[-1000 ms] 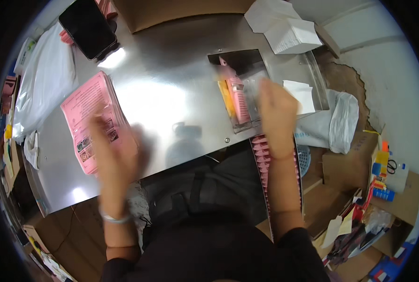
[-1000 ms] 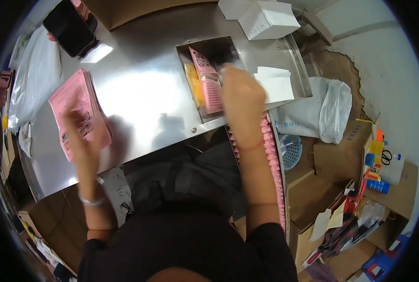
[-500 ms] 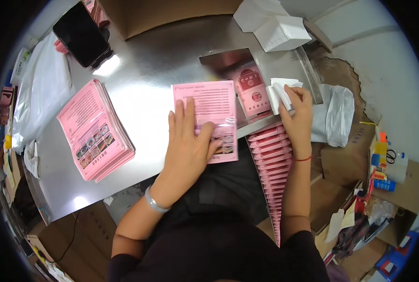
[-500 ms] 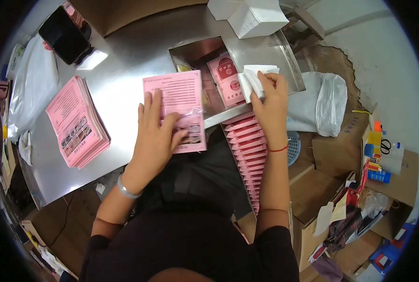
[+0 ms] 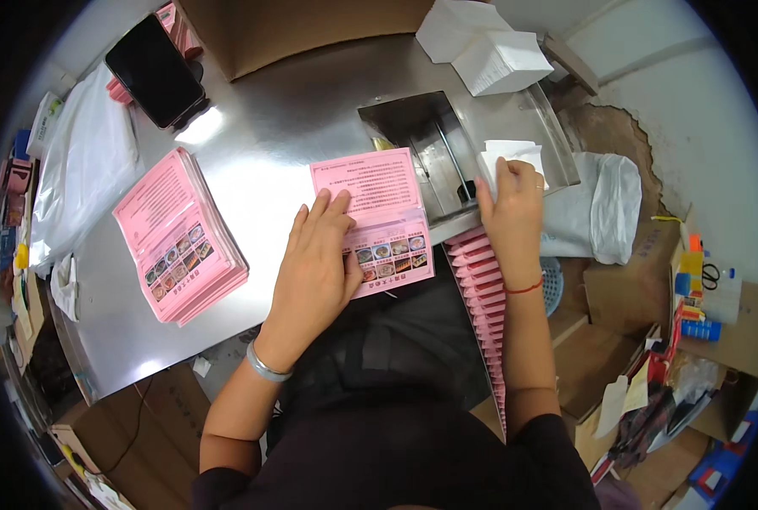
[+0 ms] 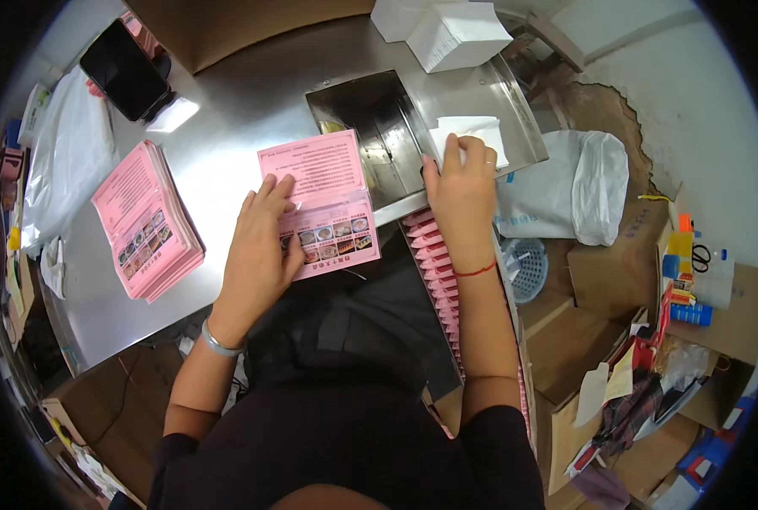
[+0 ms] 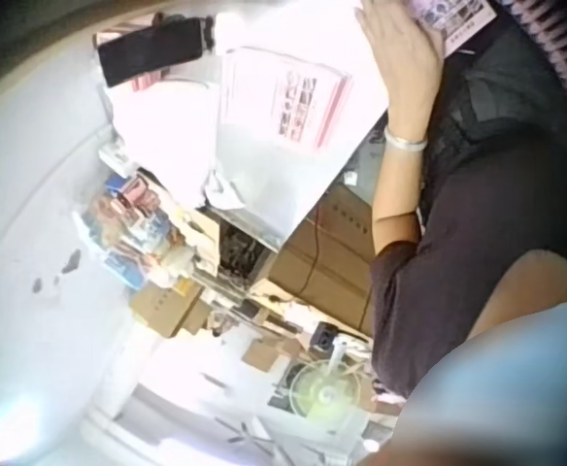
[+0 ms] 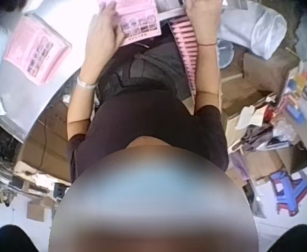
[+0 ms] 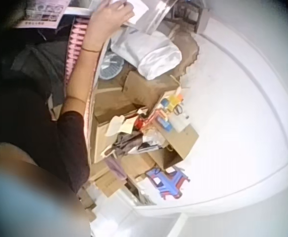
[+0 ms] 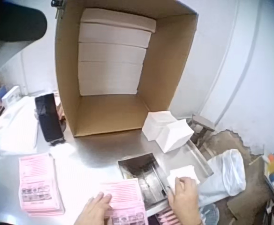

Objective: Folding pink paper cards and placing them into white cardboard boxes.

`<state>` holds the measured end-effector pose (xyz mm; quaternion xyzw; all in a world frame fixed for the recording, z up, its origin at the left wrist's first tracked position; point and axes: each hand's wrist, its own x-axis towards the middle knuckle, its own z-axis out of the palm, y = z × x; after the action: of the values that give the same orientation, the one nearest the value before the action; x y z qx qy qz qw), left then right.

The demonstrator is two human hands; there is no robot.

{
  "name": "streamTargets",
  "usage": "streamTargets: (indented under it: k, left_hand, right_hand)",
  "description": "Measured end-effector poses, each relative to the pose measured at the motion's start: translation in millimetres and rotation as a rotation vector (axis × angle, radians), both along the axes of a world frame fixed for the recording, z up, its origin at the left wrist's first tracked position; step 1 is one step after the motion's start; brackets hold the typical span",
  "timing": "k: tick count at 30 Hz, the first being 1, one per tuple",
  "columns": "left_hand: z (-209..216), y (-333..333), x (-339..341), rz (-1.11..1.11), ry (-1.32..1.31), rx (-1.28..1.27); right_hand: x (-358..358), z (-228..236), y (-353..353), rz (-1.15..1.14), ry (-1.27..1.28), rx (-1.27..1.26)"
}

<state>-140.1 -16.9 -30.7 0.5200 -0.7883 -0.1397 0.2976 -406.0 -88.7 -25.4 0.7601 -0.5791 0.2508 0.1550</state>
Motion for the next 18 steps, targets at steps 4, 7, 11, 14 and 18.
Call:
streamTargets:
  k: [4, 7, 11, 14, 18]
  left_hand:
    - [-1, 0, 0, -0.001, 0.005, -0.022]
    - [-1, 2, -2, 0.040, 0.113, -0.014]
    - [3, 2, 0, 0.065, 0.042, -0.100]
    - [2, 4, 9, -0.018, -0.117, 0.014]
    - [-8, -4, 27, 0.031, -0.369, -0.064]
  right_hand:
    - [-3, -5, -1, 0.021, 0.016, -0.030]
    - [-8, -2, 0, 0.063, -0.044, -0.016]
    - [-35, 12, -5, 0.150, -0.188, 0.106]
    - [-8, 26, 15, 0.214, -0.108, 0.019]
    - [92, 10, 84, 0.818, -0.208, 0.325]
